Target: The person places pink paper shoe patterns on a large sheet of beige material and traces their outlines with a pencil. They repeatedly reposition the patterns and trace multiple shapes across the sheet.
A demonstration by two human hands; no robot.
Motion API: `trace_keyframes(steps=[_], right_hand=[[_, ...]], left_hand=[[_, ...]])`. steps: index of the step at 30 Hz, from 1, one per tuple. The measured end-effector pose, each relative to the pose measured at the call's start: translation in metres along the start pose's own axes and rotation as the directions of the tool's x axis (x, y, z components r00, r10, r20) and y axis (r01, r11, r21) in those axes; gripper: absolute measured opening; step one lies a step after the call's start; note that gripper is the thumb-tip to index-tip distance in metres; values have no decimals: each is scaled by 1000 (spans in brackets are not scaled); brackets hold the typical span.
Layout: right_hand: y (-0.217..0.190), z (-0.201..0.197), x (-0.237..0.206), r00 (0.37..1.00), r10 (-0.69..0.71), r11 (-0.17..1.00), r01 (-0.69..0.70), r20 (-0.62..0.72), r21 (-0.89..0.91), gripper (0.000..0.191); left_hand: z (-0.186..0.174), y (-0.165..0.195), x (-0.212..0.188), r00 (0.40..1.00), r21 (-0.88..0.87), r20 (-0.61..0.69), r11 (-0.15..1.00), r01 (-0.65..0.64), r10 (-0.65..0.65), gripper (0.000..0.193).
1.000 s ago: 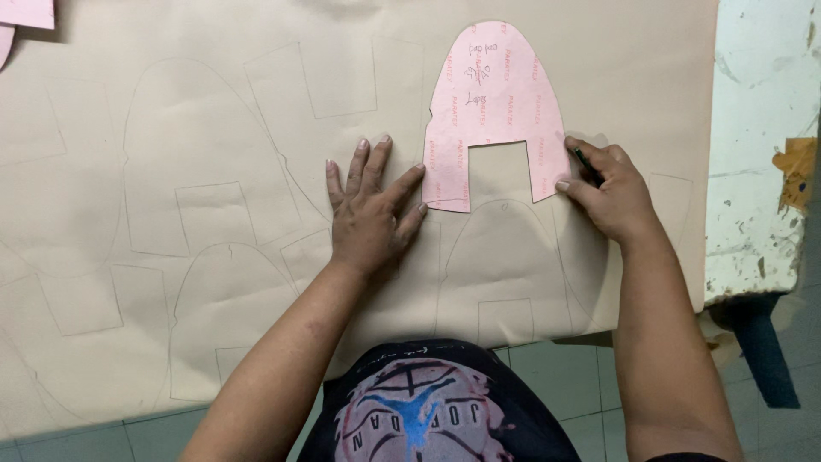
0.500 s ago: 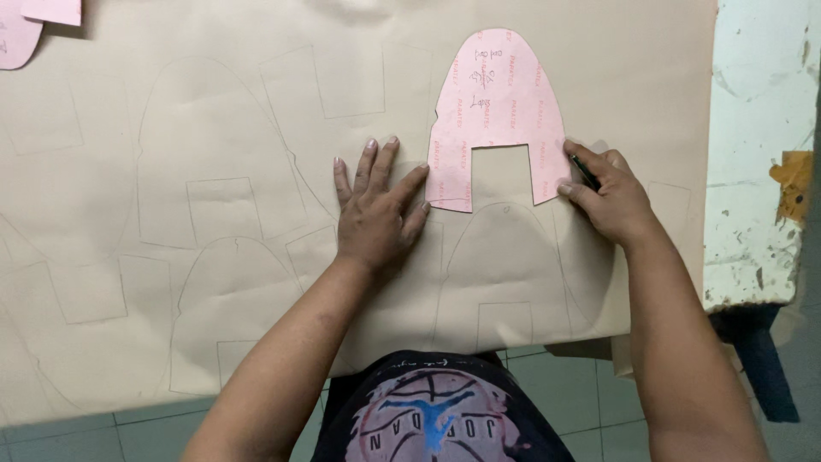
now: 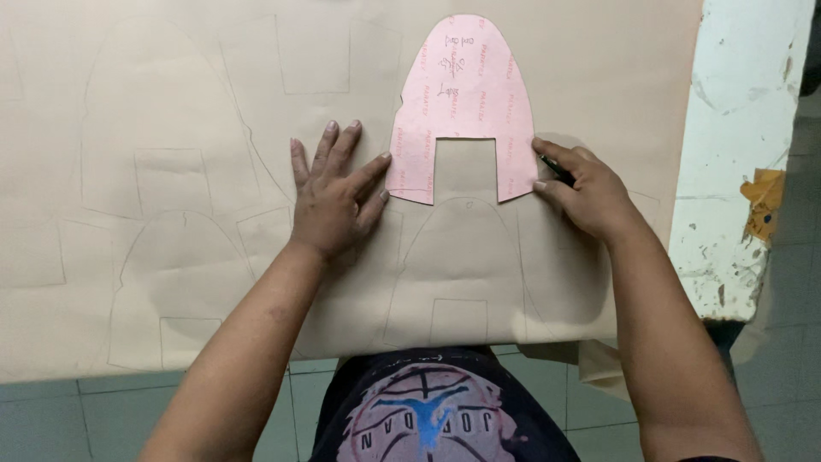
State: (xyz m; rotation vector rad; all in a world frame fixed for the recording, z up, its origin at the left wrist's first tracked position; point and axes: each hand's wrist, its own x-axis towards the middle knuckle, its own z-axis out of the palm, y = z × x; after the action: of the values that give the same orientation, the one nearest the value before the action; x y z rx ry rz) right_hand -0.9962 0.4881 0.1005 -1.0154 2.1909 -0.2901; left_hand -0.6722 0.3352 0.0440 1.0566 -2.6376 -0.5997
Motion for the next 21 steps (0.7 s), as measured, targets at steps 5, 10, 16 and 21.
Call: trace_keyframes(steps=[5, 10, 16, 21], right_hand=[[0, -2, -2, 999, -43, 998, 43, 14, -54, 65], [-3, 0, -2, 999, -36, 991, 37, 6, -132, 66], [1, 3, -2, 999, -43, 994, 42, -6, -99, 66], [6, 3, 0, 998, -65, 990, 63, -15, -125, 65]], left_hand=[[12, 17, -10, 993, -76, -15, 991, 113, -115, 45], [10, 18, -13, 993, -101, -38, 989, 111, -115, 48], [10, 22, -11, 989, -88, -31, 986, 143, -146, 47], [10, 22, -10, 989, -102, -27, 984, 145, -149, 45]])
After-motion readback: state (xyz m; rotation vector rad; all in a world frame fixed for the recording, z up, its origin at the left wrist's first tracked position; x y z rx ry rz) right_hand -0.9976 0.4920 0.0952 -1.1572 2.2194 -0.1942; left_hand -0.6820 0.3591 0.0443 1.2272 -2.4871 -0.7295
